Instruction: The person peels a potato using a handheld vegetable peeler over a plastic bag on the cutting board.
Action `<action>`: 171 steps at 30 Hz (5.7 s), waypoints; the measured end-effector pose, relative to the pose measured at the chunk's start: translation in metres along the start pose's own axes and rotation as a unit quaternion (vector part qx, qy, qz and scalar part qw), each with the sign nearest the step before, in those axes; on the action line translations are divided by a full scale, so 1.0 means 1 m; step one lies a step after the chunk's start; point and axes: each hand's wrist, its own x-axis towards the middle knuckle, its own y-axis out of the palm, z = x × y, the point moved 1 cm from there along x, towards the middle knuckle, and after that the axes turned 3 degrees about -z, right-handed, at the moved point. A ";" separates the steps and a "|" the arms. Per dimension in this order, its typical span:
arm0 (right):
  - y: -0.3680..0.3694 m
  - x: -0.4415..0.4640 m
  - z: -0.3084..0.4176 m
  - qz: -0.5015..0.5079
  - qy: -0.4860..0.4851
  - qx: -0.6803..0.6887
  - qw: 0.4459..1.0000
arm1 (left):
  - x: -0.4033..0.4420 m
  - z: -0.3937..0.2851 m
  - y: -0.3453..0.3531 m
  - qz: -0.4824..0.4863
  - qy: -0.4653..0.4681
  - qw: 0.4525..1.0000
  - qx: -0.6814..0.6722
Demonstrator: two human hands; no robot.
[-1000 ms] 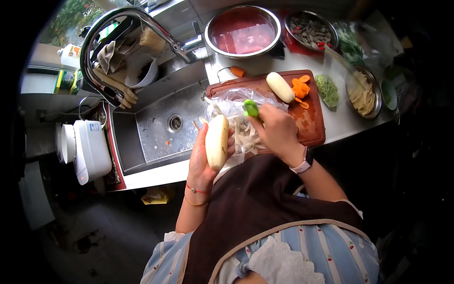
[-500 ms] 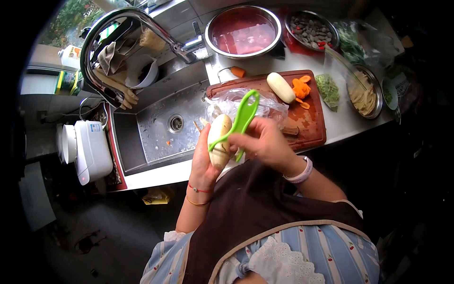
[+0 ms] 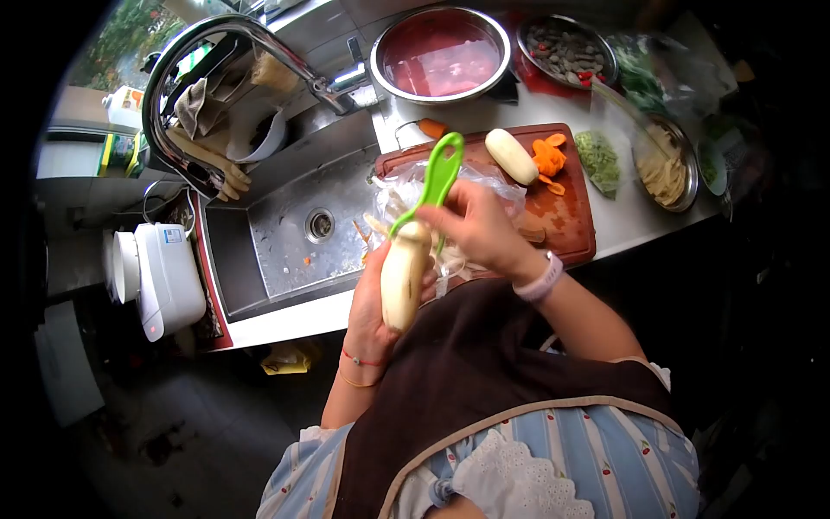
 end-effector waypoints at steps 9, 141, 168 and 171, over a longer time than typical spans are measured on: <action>-0.024 0.011 -0.035 -0.045 -0.147 -0.516 0.843 | 0.005 -0.007 -0.005 -0.013 -0.012 1.000 0.001; 0.015 -0.046 0.019 0.051 0.028 0.054 0.997 | 0.026 -0.004 -0.011 0.022 -0.004 0.995 -0.098; 0.003 0.019 -0.055 0.062 0.085 0.083 0.991 | 0.013 0.001 -0.041 0.039 -0.034 0.997 -0.060; 0.004 0.021 -0.066 0.067 0.087 0.095 0.989 | 0.009 0.001 -0.042 -0.008 -0.028 0.999 -0.041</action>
